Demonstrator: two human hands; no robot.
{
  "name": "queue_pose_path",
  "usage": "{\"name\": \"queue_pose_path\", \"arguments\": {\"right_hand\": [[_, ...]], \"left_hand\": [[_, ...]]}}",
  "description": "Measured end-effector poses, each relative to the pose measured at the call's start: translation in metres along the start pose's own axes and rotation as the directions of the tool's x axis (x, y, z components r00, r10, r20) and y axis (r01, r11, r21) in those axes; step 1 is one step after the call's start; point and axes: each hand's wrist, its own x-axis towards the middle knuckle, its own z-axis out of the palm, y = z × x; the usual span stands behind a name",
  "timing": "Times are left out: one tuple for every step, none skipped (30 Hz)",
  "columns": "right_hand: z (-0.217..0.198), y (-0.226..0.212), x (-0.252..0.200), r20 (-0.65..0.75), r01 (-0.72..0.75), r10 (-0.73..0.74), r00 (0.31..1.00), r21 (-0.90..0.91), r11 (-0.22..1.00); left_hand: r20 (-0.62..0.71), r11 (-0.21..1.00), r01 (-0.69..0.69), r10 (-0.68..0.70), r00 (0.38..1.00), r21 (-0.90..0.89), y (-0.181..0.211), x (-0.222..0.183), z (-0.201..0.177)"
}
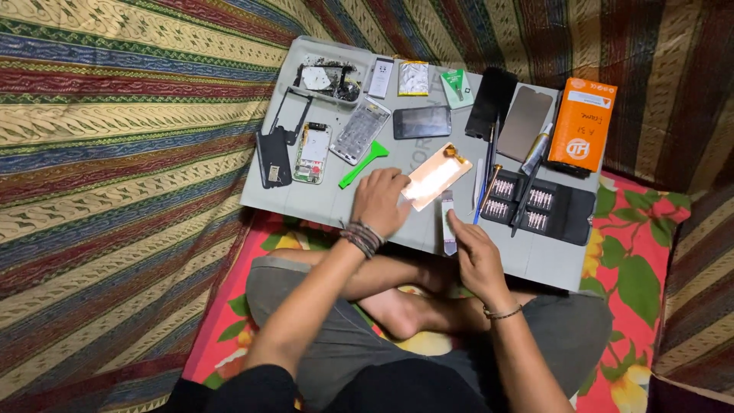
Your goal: Preparing a replacement phone screen by removing protective films and inspecting the part on a repair bench.
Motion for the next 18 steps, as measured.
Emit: {"name": "queue_pose_path", "arguments": {"right_hand": [[0.0,0.001,0.001,0.003,-0.001,0.001,1.0,0.0,1.0],[0.001,0.002,0.002,0.009,0.009,-0.009,1.0,0.018,1.0],[0.0,0.004,0.002,0.017,0.016,-0.017,1.0,0.035,0.999],[-0.001,0.003,0.003,0.023,0.014,-0.015,1.0,0.034,0.999],[-0.002,0.003,0.004,0.04,-0.004,0.003,0.999,0.035,0.999],[-0.004,0.003,0.006,0.058,-0.022,0.02,0.998,0.036,0.999],[-0.004,0.001,0.008,0.056,-0.023,0.021,0.998,0.036,0.999],[-0.004,-0.001,0.01,0.042,-0.024,0.023,0.999,0.02,1.0],[-0.004,-0.003,0.011,0.028,-0.026,0.026,0.999,0.005,1.0],[0.0,0.001,0.015,0.027,-0.027,0.027,0.999,0.006,1.0],[0.004,0.005,0.018,-0.009,0.022,-0.023,1.0,-0.045,0.999],[0.008,0.008,0.02,-0.042,0.069,-0.074,0.996,-0.097,0.993],[0.013,0.018,0.023,-0.038,0.065,-0.069,0.997,-0.098,0.993],[0.02,0.028,0.025,-0.051,0.109,-0.116,0.992,-0.119,0.987],[0.026,0.037,0.029,-0.065,0.154,-0.165,0.984,-0.14,0.978],[0.028,0.036,0.037,-0.062,0.152,-0.162,0.985,-0.141,0.978],[0.032,0.034,0.04,-0.089,0.2,-0.217,0.972,-0.167,0.966],[0.036,0.033,0.043,-0.115,0.246,-0.271,0.956,-0.194,0.95]], "left_hand": [[0.0,1.0,0.003,-0.003,1.0,-0.001,0.01,-0.001,-0.006],[0.024,0.997,0.064,-0.063,0.998,-0.043,0.02,-0.002,-0.011],[0.052,0.988,0.128,-0.124,0.991,-0.086,0.03,-0.004,-0.017],[0.053,0.987,0.133,-0.129,0.99,-0.087,0.027,-0.003,-0.013],[0.036,0.992,0.101,-0.099,0.994,-0.071,0.024,-0.001,-0.01],[0.02,0.996,0.07,-0.069,0.997,-0.054,0.022,0.002,-0.007],[0.02,0.996,0.068,-0.067,0.998,-0.054,0.015,0.006,0.0],[-0.011,0.999,0.012,-0.012,1.0,-0.041,0.008,0.01,0.006],[-0.042,0.999,-0.043,0.042,0.998,-0.027,0.001,0.013,0.012],[-0.04,0.999,-0.044,0.043,0.998,-0.027,-0.003,0.017,0.011],[-0.054,0.993,-0.082,0.077,0.996,-0.086,-0.006,0.02,0.01],[-0.07,0.982,-0.12,0.111,0.991,-0.144,-0.01,0.023,0.01],[-0.068,0.982,-0.116,0.107,0.992,-0.148,-0.013,0.02,0.011],[-0.144,0.977,-0.152,0.131,0.981,-0.148,-0.016,0.018,0.013],[-0.222,0.971,-0.189,0.155,0.963,-0.144,-0.02,0.016,0.015],[-0.221,0.971,-0.187,0.152,0.963,-0.147,-0.018,0.017,0.007],[-0.216,0.983,-0.12,0.088,0.972,-0.142,-0.015,0.014,0.0],[-0.21,0.989,-0.054,0.024,0.977,-0.135,-0.012,0.01,-0.008]]}}
